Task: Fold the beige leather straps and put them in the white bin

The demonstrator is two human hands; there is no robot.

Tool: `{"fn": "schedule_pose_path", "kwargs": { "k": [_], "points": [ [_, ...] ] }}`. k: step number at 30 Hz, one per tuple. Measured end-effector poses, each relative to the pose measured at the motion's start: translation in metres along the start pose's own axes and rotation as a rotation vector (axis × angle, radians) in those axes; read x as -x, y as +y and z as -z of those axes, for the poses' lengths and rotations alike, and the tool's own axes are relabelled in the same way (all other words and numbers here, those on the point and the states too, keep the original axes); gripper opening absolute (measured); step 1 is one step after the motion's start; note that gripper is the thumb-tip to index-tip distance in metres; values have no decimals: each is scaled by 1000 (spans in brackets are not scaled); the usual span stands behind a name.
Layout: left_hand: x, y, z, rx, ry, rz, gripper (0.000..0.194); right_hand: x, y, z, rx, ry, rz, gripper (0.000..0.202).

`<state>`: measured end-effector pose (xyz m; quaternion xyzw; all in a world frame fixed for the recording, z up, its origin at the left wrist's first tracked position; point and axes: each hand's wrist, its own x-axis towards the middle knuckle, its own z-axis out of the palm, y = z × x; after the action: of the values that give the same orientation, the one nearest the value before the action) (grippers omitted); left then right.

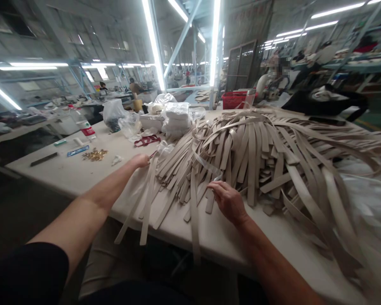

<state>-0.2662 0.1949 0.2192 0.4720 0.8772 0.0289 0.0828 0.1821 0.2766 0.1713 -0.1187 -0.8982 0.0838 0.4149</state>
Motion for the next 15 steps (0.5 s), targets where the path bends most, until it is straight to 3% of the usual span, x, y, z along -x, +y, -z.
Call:
{"fn": "schedule_pose_path", "kwargs": {
  "k": [3,7,12,15],
  "points": [
    [17,-9,-7,68,35,53,34,-1,1,2,-8,-14,-40,26],
    [52,-22,-7,244,192,96,47,-1,1,1,2,-35,-64,28],
    [127,-35,-12,458,410,108,50,-3,-4,0,-24,-5,-70,28],
    [183,-21,-31,713,493,25,48,-5,-27,3,-41,33,-29,26]
  ]
}}
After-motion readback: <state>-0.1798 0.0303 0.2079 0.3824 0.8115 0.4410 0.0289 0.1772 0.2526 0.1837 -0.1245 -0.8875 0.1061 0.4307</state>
